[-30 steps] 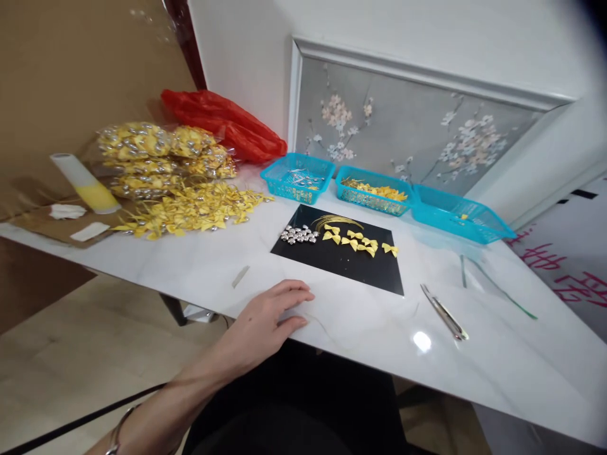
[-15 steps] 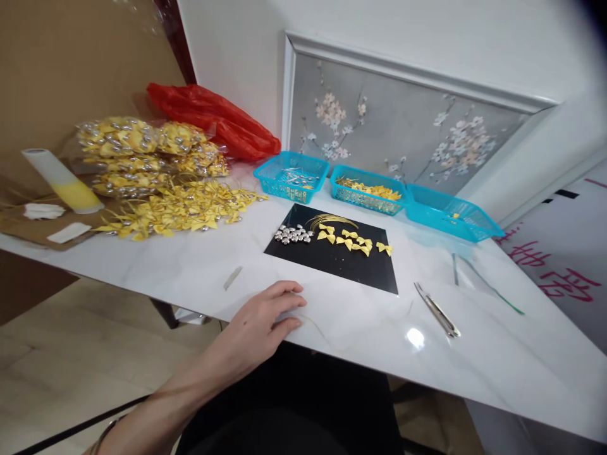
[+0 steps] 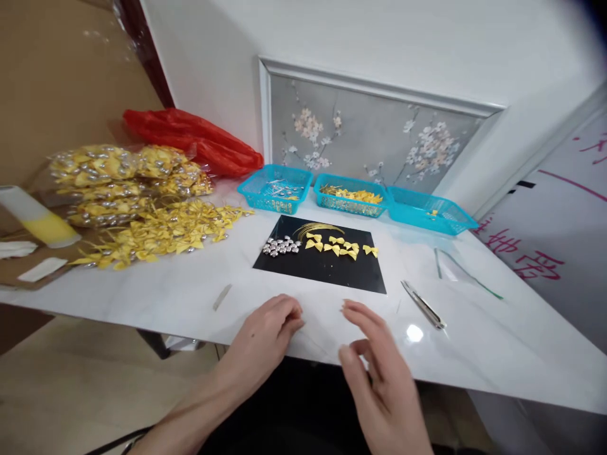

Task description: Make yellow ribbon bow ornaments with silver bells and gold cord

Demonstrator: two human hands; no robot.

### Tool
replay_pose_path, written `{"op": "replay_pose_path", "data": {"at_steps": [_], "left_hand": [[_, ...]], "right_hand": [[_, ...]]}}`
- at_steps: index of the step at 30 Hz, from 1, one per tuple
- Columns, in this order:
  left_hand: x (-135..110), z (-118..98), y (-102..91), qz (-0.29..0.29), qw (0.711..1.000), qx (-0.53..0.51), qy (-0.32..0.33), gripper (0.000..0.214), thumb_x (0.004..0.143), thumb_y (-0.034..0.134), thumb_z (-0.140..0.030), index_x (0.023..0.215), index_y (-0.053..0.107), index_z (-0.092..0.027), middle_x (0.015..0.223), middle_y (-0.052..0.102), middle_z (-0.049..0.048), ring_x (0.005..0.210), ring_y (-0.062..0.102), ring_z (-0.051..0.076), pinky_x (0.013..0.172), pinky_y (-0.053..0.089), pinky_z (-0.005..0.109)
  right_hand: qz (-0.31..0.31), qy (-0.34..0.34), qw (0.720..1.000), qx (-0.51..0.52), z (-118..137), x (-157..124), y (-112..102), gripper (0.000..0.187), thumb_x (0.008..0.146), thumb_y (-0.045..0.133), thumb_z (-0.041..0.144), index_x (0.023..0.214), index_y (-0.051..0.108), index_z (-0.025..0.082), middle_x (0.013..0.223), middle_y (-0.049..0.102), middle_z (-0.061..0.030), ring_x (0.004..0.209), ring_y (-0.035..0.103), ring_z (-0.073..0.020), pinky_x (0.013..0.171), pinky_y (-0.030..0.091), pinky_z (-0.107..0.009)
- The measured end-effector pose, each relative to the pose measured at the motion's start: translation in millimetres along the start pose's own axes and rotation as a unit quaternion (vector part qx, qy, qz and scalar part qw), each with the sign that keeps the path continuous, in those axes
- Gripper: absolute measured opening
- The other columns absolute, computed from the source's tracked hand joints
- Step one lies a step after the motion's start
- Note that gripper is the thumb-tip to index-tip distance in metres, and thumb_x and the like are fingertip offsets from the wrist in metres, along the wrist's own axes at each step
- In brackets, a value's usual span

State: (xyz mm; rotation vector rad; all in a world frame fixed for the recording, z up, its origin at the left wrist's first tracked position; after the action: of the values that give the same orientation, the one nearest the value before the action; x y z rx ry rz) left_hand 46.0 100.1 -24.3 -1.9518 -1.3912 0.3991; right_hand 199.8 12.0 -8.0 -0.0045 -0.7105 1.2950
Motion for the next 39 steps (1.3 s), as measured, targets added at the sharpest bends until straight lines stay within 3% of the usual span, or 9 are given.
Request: {"op": "replay_pose_path", "data": {"at_steps": [3,7,12,15,20,25,30,33,39], "left_hand": [[-1.6,-0.4,-3.3,0.000,1.000,-0.016,-0.020,0.019,0.095,0.045,-0.026,0.078,0.054,-0.024,0.067,0.057,-0.0048,0.063,0.054,0.017,0.061,0.041,0.030],[-2.0,1.9,-9.8,-0.005,0.998,-0.050,-0.036,0.018,0.094,0.050,-0.031,0.079,0.056,-0.024,0.070,0.056,-0.0047,0.067,0.052,0.017,0.060,0.040,0.028],[-0.9,5.9,-9.3,0.004,0.992,-0.115,-0.055,0.016,0.089,0.058,-0.032,0.076,0.061,-0.023,0.069,0.060,-0.0046,0.068,0.056,0.016,0.063,0.044,0.026],[-2.0,7.3,-7.6,0.010,0.986,-0.151,-0.062,0.013,0.086,0.063,-0.033,0.078,0.067,-0.023,0.073,0.067,-0.0034,0.072,0.061,0.017,0.068,0.048,0.026],[-3.1,9.7,-9.4,-0.004,0.982,-0.175,-0.070,0.010,0.082,0.067,-0.030,0.081,0.076,-0.025,0.079,0.073,-0.0016,0.076,0.063,0.019,0.071,0.046,0.026],[-5.4,7.9,-16.4,-0.033,0.974,-0.213,-0.074,0.020,0.085,0.068,-0.032,0.067,0.067,-0.023,0.064,0.057,-0.0035,0.063,0.047,0.015,0.060,0.037,0.025],[-10.3,1.0,-13.8,-0.020,0.932,-0.352,-0.087,0.039,0.089,0.059,-0.053,0.066,0.053,-0.022,0.094,0.064,0.0042,0.092,0.060,0.022,0.081,0.051,0.032],[-9.3,6.3,-12.9,-0.024,0.909,-0.404,-0.095,0.046,0.085,0.059,-0.060,0.063,0.048,-0.022,0.079,0.061,0.0027,0.086,0.064,0.023,0.076,0.056,0.036],[-3.7,18.3,-15.2,-0.049,0.936,-0.341,-0.079,0.012,0.079,0.076,-0.034,0.075,0.077,-0.022,0.090,0.074,0.0039,0.072,0.061,0.015,0.069,0.052,0.025]], "right_hand": [[0.093,0.043,0.995,0.002,-19.4,21.6,37.3,0.043,0.091,0.058,0.017,0.135,0.056,0.018,0.130,0.065,-0.0138,0.097,0.070,-0.0241,0.073,0.061,-0.034],[0.115,0.047,0.992,-0.025,-24.3,35.2,51.6,0.042,0.080,0.064,0.004,0.121,0.068,0.014,0.110,0.073,-0.0137,0.104,0.067,-0.0320,0.088,0.056,-0.046],[0.113,0.023,0.993,0.035,-16.3,42.0,49.3,0.023,0.086,0.062,0.003,0.085,0.076,0.020,0.076,0.073,-0.0007,0.067,0.068,-0.0150,0.066,0.055,-0.024],[0.101,0.001,0.993,0.064,-11.9,43.9,45.3,0.021,0.089,0.060,0.005,0.082,0.074,0.019,0.071,0.068,0.0010,0.061,0.066,-0.0104,0.061,0.052,-0.017],[0.079,-0.041,0.994,0.061,-5.0,41.5,42.4,0.028,0.091,0.047,0.003,0.087,0.071,0.017,0.078,0.065,-0.0022,0.060,0.061,-0.0106,0.058,0.050,-0.019],[0.060,-0.075,0.995,0.031,2.7,39.0,43.7,0.032,0.091,0.041,0.003,0.088,0.068,0.019,0.077,0.061,-0.0032,0.062,0.057,-0.0134,0.058,0.048,-0.022],[0.052,-0.087,0.995,0.017,1.2,37.1,47.7,0.030,0.093,0.041,0.004,0.089,0.067,0.019,0.080,0.063,-0.0040,0.067,0.062,-0.0136,0.063,0.052,-0.021],[0.052,-0.097,0.994,-0.002,2.0,33.9,47.5,0.029,0.095,0.042,0.006,0.090,0.068,0.019,0.077,0.062,-0.0030,0.063,0.061,-0.0129,0.060,0.050,-0.020],[0.027,-0.146,0.986,-0.070,25.5,35.5,29.5,0.028,0.096,0.041,0.008,0.085,0.065,0.018,0.063,0.049,0.0015,0.049,0.043,-0.0115,0.048,0.037,-0.022]]}}
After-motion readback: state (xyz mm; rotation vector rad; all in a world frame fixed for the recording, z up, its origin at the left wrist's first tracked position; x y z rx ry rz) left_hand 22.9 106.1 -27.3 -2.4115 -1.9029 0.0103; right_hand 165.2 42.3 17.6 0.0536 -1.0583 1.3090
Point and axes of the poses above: each hand's wrist, its own x-axis towards the middle knuckle, its own y-axis out of the palm, z = x × y, the point moved 10 cm from there along x, towards the middle knuckle
